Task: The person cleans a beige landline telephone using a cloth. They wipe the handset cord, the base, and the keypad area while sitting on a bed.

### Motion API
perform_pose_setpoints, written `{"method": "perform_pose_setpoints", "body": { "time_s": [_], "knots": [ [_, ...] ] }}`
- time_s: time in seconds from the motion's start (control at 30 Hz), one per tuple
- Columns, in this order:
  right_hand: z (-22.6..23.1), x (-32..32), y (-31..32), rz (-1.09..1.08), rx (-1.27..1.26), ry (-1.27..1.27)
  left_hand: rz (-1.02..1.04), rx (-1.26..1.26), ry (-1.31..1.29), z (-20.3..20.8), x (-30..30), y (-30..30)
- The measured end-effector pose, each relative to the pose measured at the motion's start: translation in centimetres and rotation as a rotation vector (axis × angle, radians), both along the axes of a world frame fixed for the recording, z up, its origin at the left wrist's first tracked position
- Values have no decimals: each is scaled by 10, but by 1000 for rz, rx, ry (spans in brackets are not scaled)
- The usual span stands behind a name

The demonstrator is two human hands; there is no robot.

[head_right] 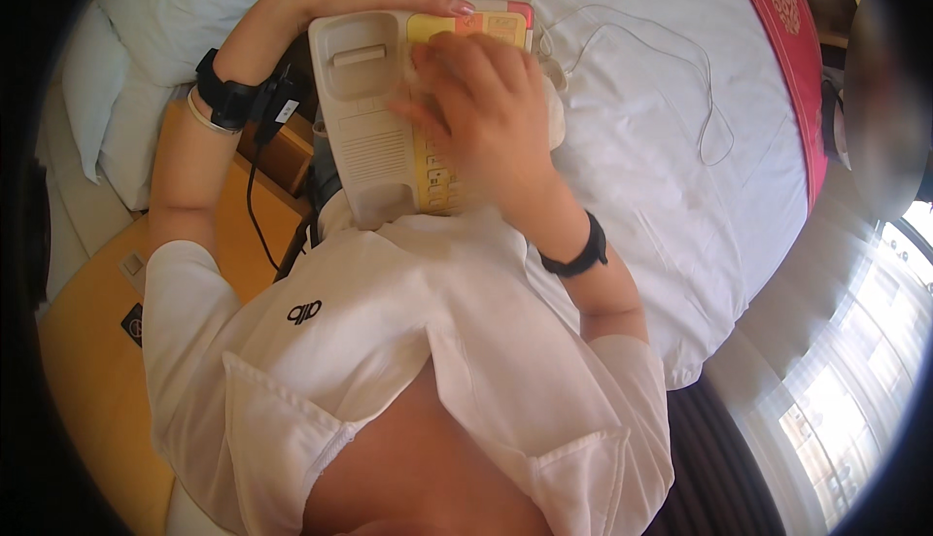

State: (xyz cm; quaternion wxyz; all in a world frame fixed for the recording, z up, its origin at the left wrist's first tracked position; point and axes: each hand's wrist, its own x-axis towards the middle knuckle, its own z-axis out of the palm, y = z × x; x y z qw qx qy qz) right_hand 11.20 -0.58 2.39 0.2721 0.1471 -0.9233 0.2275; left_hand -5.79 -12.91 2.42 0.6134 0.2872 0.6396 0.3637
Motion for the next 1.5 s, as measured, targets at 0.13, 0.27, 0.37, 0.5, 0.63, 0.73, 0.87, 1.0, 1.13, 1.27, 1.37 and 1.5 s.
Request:
{"method": "perform_pose_setpoints", "body": {
  "time_s": [0.13, 0.27, 0.37, 0.5, 0.63, 0.73, 0.87, 1.0, 1.13, 1.27, 1.37, 1.5],
  "knots": [
    [-9, 19, 2, 7, 133, -61, 20, 25, 70, -6, -1, 1],
    [-10, 6, 7, 48, -45, -62, -33, 20, 42, -6, -4, 4],
    [2, -10, 5, 19, -166, -89, -25, 44, 95, -11, -7, 7],
    [2, -23, 9, 52, -125, -64, -6, 106, 184, -15, -8, 3],
    [1, -4, 9, 70, -117, -208, 17, -45, 146, -4, 0, 4],
    [2, 10, 4, 74, -100, -287, 19, -64, 74, -11, -3, 6],
    [0, -12, 8, 20, -59, -250, 14, 37, 126, -15, -4, 6],
    [-4, -20, 7, 28, -139, -232, -6, 134, 153, -13, -4, 1],
    [-6, -1, 10, 75, -181, -357, -7, -34, 118, -14, -6, 8],
    [-4, -10, 6, 57, -177, -276, -2, 37, 189, -15, -6, 2],
    [-1, -27, 5, -58, -239, -160, 223, 124, 320, -15, 12, -1],
    [0, -31, 2, -134, -356, -185, 129, -51, 63, 5, 3, 0]
  ]
}}
